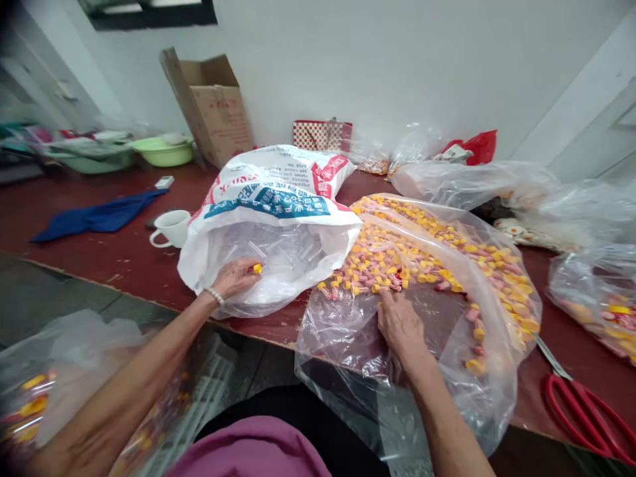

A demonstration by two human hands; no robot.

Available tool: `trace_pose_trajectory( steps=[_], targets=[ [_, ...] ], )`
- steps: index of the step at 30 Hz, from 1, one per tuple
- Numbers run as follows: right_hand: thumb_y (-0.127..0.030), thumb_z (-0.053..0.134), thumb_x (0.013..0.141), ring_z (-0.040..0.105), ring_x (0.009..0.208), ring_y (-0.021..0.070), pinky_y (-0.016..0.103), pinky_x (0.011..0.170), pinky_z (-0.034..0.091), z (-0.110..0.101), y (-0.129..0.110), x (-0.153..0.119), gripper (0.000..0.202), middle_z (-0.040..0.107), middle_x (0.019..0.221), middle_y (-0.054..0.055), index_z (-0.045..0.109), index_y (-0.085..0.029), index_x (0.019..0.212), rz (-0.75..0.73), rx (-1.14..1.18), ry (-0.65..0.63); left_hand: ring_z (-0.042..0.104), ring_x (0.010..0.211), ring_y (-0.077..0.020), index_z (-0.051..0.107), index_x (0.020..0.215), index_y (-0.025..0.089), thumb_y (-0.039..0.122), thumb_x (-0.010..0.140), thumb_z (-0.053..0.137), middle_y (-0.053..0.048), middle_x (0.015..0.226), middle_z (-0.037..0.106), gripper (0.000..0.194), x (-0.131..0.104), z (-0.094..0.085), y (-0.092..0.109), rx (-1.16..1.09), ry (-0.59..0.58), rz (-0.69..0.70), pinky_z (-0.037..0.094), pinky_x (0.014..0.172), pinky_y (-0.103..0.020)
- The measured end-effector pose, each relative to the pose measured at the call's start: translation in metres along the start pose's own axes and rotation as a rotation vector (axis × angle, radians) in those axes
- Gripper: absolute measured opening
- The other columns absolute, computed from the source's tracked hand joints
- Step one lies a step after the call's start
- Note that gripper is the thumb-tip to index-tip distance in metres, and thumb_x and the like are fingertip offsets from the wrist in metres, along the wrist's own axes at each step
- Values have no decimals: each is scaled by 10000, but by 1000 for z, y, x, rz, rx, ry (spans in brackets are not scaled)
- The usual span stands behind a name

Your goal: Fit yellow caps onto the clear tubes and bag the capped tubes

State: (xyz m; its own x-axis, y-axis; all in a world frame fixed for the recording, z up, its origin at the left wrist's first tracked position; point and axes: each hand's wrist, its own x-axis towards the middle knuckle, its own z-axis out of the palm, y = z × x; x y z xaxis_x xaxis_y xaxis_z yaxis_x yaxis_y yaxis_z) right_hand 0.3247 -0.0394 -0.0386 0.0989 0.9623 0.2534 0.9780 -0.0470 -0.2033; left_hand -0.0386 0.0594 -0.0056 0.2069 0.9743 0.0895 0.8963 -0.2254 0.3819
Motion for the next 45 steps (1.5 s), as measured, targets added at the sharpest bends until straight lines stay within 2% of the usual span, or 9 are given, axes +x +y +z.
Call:
trace_pose_trajectory(
  steps=[3,6,12,18,23,29,34,39,45],
  targets=[
    [-253,438,852,596,833,251,377,736,445,-13,0,-9,278,644,937,140,596,-136,1048,205,183,83,573,794,-150,572,1226,178,273,788,557,-37,931,652,448,-24,-8,5,-362,-15,29,434,715,-238],
    [-426,510,839,605,774,200,341,710,467,-33,-32,-25,348,655,886,73,556,-180,1081,290,674,193,523,734,-113,577,1205,159,307,771,630,-23,858,604,462,-56,-12,24,-886,-79,51,412,667,-208],
    [-388,580,843,584,760,128,258,695,481,-58,-133,-49,280,621,865,13,545,-222,1066,78,1290,89,480,501,-63,464,1270,234,291,790,641,9,774,555,515,-98,-5,70,-1383,-299,-66,394,460,-187],
    [-326,591,851,596,769,124,242,674,500,-33,-159,-72,216,616,885,18,534,-221,1031,-4,1387,-7,651,650,-169,403,1099,251,253,778,664,-36,889,633,413,-106,5,86,-1777,-280,-297,519,514,-260],
    [-310,577,861,604,807,147,285,725,504,-24,-152,-68,232,629,942,41,546,-224,1074,-8,1189,171,640,596,-142,448,872,181,290,807,636,-25,767,613,227,-117,10,93,-1778,-406,-310,490,493,-202],
    [-277,473,916,546,1082,196,377,933,436,-34,-141,-58,252,608,1135,67,558,-243,1150,-298,846,137,614,563,-132,595,983,130,325,830,598,-64,814,610,247,-123,8,98,-1667,-595,-233,455,464,-208],
    [-385,766,670,482,1177,259,423,970,417,-29,-139,-65,641,513,1251,121,431,-216,1190,-394,774,130,605,615,-124,618,939,112,244,809,626,-65,767,611,186,-118,11,91,-1733,-551,-259,457,550,-217],
    [-307,839,515,535,1092,254,407,901,461,-24,-143,-66,674,504,1221,105,412,-225,1030,-265,833,0,608,608,-146,626,925,113,219,759,673,-73,756,624,202,-114,16,95,-1759,-614,-296,456,570,-245],
    [-326,774,592,569,906,218,362,754,503,-21,-145,-60,485,562,1041,75,475,-215,958,-194,859,-51,584,619,-127,653,890,100,238,706,731,-74,780,622,243,-111,23,100,-1715,-550,-299,456,586,-243]
  ],
)
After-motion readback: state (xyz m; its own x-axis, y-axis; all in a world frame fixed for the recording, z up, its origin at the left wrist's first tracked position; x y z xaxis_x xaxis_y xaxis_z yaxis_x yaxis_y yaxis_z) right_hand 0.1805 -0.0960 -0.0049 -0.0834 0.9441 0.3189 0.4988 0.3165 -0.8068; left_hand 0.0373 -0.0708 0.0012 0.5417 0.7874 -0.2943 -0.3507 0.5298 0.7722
